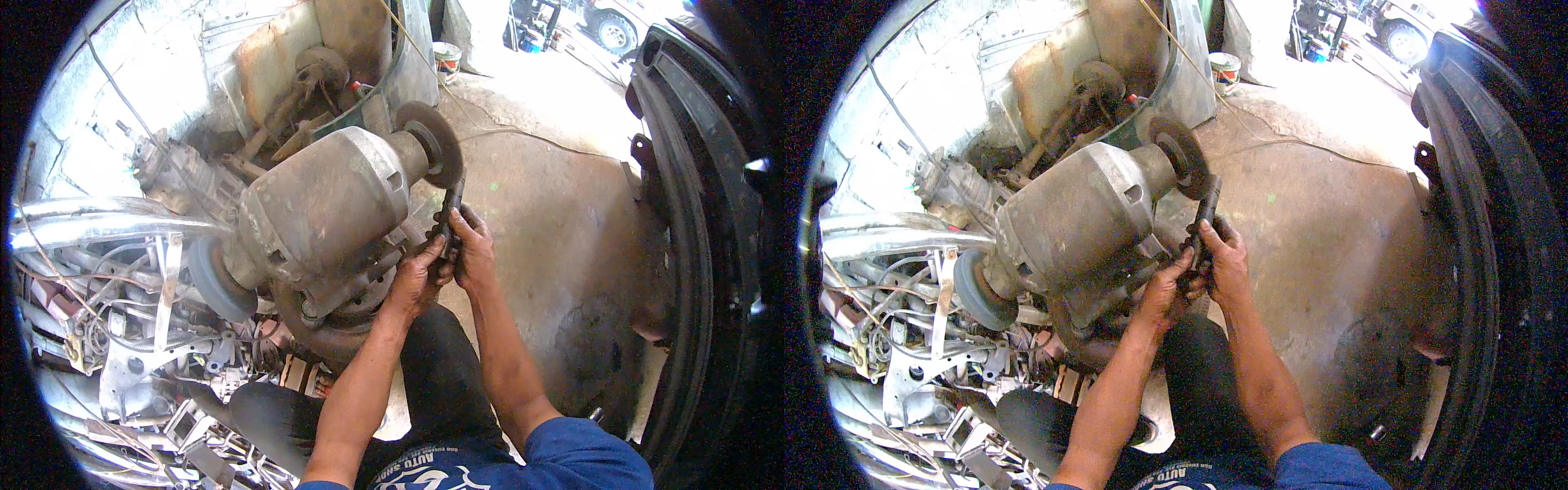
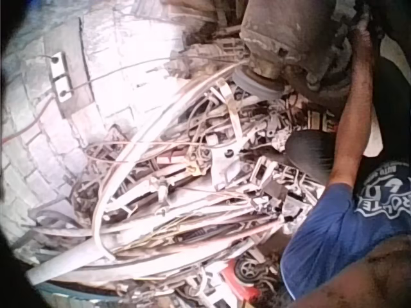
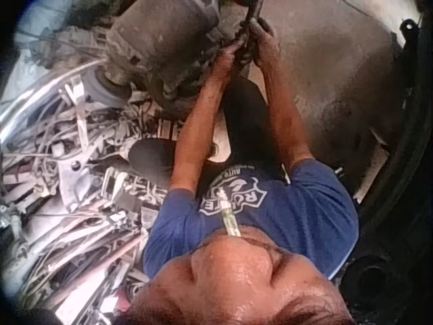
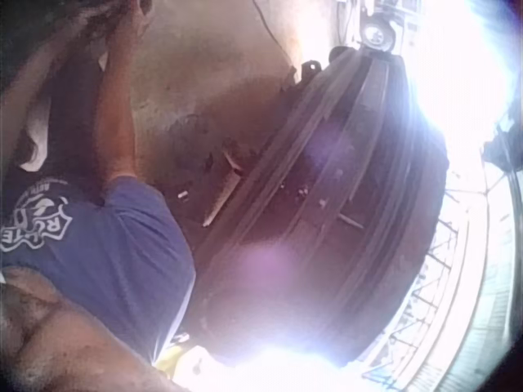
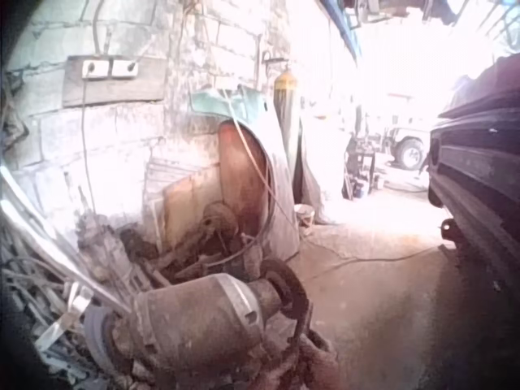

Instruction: The person washes a metal part at a sink, then walks through an auto repair shop and uses a bench grinder to smooth the metal part. The person holds the part with both hands and rotates it against the grinding wheel.

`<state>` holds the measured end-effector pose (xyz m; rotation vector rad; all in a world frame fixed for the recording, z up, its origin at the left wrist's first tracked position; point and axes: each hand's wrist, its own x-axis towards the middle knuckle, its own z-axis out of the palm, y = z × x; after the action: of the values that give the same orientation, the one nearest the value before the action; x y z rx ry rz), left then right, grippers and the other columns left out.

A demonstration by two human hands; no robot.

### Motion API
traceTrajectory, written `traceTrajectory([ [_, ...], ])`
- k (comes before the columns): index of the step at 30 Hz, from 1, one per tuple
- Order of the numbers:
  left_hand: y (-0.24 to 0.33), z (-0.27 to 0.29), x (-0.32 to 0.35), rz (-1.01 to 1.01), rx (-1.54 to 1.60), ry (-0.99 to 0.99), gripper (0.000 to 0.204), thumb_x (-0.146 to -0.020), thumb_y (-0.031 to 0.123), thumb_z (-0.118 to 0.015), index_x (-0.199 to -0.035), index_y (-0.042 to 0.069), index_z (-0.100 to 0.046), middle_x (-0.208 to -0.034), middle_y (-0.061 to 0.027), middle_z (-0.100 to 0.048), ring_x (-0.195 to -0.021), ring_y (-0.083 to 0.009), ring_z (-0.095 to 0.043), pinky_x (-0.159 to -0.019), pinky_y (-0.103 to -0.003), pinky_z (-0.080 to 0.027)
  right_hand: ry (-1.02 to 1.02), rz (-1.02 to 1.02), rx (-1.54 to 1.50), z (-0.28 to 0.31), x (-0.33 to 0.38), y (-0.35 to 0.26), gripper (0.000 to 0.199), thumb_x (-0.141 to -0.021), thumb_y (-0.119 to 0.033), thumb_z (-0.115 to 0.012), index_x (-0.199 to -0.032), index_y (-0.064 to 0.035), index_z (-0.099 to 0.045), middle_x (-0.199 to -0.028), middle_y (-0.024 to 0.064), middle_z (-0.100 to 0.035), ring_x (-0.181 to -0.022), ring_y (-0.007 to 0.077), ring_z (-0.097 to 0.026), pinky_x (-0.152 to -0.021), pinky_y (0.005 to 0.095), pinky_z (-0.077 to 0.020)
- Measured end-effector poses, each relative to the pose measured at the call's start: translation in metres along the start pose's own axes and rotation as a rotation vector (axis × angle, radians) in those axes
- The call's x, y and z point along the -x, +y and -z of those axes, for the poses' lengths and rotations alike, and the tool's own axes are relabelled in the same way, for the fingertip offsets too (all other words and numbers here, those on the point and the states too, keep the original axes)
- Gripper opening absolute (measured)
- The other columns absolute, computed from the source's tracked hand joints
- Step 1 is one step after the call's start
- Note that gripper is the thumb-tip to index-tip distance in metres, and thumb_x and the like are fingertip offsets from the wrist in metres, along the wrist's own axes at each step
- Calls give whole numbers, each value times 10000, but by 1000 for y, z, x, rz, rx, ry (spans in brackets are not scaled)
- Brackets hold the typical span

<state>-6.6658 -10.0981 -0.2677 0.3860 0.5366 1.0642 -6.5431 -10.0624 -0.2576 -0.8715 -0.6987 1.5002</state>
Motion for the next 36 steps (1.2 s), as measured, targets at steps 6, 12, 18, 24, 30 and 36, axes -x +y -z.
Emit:
traceTrajectory([
  [6, -16, 22, -2, 101, 365, -189, 290, -1052, 330, -559, -1233, 103, -558, -873, -46, -569, -608, -85, -480, -506, -207, -386, -69, -159, 20, 6, 6, -8, 321, -1002, -249, -625, -1190, 10, -602, -1039, 107, -713, -809, 187, -684, -720, 303, -589],
  [12, -10, 37, 1, 103, 318, -154, 309, -1039, 355, -583, -1218, 103, -580, -896, -54, -607, -615, -97, -508, -510, -225, -394, -33, -13, -13, 2, 3, 11, 431, -951, -139, -706, -1314, 18, -534, -1112, 132, -679, -956, 208, -681, -821, 332, -580],
  [18, -1, 19, 3, -80, -424, 252, 309, -1025, 417, -607, -1065, 113, -639, -785, 15, -596, -607, -87, -518, -510, -240, -375, 101, 85, 136, -4, -6, 14, 471, -911, -117, -761, -1304, 25, -545, -1091, 109, -658, -994, 198, -662, -827, 317, -540],
  [24, -1, 4, 8, -18, -391, 189, 310, -1042, 417, -580, -1042, 111, -626, -781, 34, -559, -589, -74, -482, -510, -241, -364, 115, 66, 254, -5, -5, 7, 540, -848, -137, -810, -1290, 49, -561, -1034, 89, -658, -942, 185, -621, -836, 320, -517],
  [30, -18, 5, 19, -49, -133, 95, 317, -1068, 400, -529, -1116, 96, -607, -801, 15, -543, -597, -71, -466, -495, -224, -353, 18, -73, 178, 7, 5, 12, 493, -925, -194, -726, -1308, 53, -539, -1125, 125, -667, -1022, 200, -640, -900, 322, -528],
  [36, -21, 4, 17, 22, 233, 37, 334, -1076, 398, -508, -1200, 94, -571, -778, 19, -487, -577, -61, -422, -486, -202, -350, -63, -159, -18, 16, -3, 15, 375, -1034, -165, -529, -1345, 40, -485, -1217, 165, -668, -1028, 225, -671, -922, 348, -562],
])
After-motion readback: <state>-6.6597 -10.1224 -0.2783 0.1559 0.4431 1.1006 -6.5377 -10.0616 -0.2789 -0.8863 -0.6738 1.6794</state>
